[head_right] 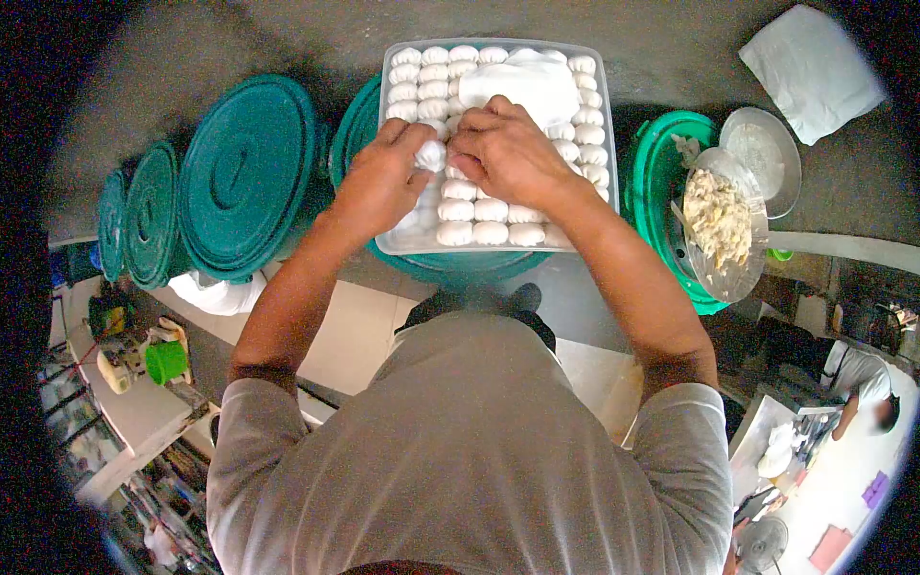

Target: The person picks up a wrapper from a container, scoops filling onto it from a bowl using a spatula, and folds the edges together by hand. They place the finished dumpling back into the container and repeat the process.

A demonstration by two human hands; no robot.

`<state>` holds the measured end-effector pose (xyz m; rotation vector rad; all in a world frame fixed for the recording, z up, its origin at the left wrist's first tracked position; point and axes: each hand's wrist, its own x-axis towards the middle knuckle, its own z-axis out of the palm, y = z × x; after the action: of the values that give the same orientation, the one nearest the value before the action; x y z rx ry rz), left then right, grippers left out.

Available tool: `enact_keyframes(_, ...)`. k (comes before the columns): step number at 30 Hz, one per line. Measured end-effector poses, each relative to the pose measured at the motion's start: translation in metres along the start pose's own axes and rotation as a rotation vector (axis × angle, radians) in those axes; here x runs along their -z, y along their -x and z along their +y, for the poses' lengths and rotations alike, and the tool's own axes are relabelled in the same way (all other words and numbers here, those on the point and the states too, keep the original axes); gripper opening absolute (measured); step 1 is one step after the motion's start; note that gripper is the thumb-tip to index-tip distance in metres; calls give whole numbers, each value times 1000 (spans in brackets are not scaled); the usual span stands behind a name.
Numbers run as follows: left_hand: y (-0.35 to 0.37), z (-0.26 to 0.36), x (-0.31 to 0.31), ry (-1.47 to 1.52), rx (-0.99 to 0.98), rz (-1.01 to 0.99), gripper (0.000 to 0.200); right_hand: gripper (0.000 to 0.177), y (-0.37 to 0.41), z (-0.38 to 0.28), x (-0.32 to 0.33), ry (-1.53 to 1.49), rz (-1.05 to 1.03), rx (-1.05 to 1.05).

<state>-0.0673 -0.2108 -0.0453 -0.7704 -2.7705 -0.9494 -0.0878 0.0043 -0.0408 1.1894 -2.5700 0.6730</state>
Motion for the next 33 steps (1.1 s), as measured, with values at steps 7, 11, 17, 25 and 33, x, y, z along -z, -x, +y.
enact_keyframes(7, -4, -6, -10, -157, -66, 43, 37, 18, 3, -2, 1, -19, 1, -47)
enact_keyframes(11, -7, -5, -10, -169, -36, -2, 40, 22, 10, -4, 12, -115, 146, -141)
enact_keyframes(17, -17, 20, 16, -184, 63, -9, 41, 23, 31, 3, 43, -117, 199, -347)
enact_keyframes(25, -96, -4, -3, -206, 44, 41, 37, 20, 57, 5, 54, -169, 273, -481)
enact_keyframes(33, -113, -11, -20, 7, 42, -8, 23, 18, 69, 9, 58, -237, 303, -469)
